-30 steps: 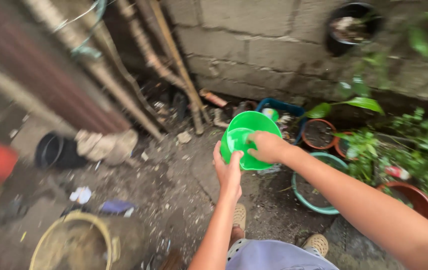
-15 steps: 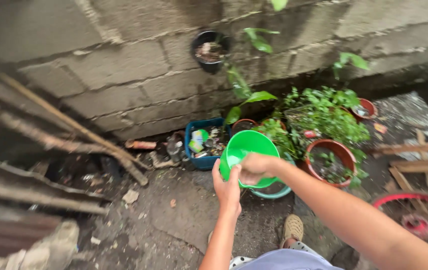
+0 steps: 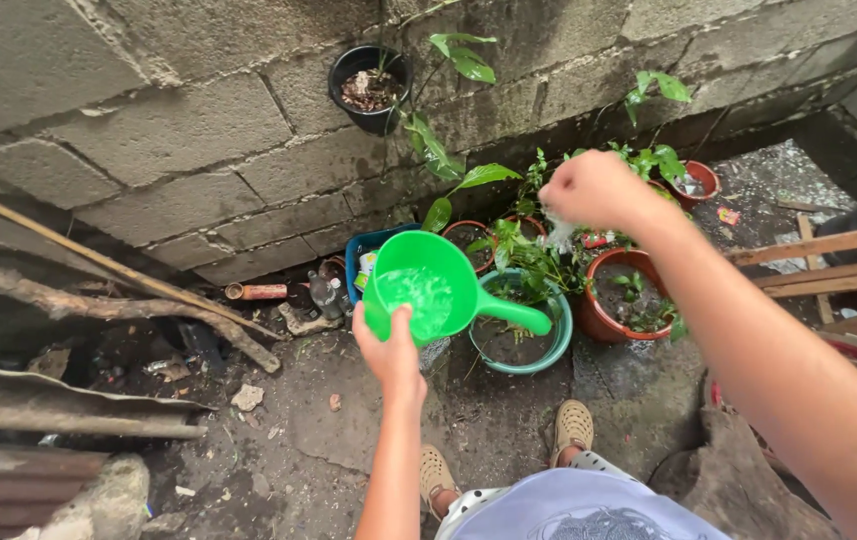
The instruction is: Watering several indoor and outdoor potted plants using a water scoop.
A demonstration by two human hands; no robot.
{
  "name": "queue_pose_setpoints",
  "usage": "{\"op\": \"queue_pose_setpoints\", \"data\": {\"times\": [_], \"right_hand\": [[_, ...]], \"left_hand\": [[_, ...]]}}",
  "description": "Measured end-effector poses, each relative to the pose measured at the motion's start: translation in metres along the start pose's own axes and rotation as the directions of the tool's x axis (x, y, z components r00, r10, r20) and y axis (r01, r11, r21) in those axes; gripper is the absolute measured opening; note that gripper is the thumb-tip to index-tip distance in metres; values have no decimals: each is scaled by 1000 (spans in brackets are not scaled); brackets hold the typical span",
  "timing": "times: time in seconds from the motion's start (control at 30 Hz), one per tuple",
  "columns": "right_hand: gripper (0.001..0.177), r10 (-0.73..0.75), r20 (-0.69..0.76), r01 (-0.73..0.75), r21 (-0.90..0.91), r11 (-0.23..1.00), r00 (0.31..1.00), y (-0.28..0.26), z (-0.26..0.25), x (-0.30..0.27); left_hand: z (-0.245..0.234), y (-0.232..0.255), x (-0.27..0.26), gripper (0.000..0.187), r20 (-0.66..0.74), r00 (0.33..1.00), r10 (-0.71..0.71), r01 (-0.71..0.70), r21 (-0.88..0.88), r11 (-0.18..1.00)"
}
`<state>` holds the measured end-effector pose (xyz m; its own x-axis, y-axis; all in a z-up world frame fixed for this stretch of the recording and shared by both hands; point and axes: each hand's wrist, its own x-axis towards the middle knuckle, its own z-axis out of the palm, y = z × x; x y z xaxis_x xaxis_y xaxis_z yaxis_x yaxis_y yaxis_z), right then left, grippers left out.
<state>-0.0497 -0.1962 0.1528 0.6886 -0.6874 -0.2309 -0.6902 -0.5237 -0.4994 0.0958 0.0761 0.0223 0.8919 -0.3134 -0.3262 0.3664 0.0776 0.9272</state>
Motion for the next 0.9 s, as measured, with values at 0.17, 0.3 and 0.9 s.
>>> {"op": "queue_pose_setpoints", "data": {"times": [0.17,0.3,0.9], "right_hand": [[23,-99,-319,120,45,992,942,-27,-21,-19],[18,-155,-202,185,142,972,967,-65,13,-38],[33,-97,589,-382,632,674,802,9,223,-9]], "left_hand": [[-14,17,-10,85,-21,995,-96,95,-50,994],[-16,2,-10,85,11,997,-80,81,-62,995],[15,-31,-43,82,155,978,-138,128,75,989]]}}
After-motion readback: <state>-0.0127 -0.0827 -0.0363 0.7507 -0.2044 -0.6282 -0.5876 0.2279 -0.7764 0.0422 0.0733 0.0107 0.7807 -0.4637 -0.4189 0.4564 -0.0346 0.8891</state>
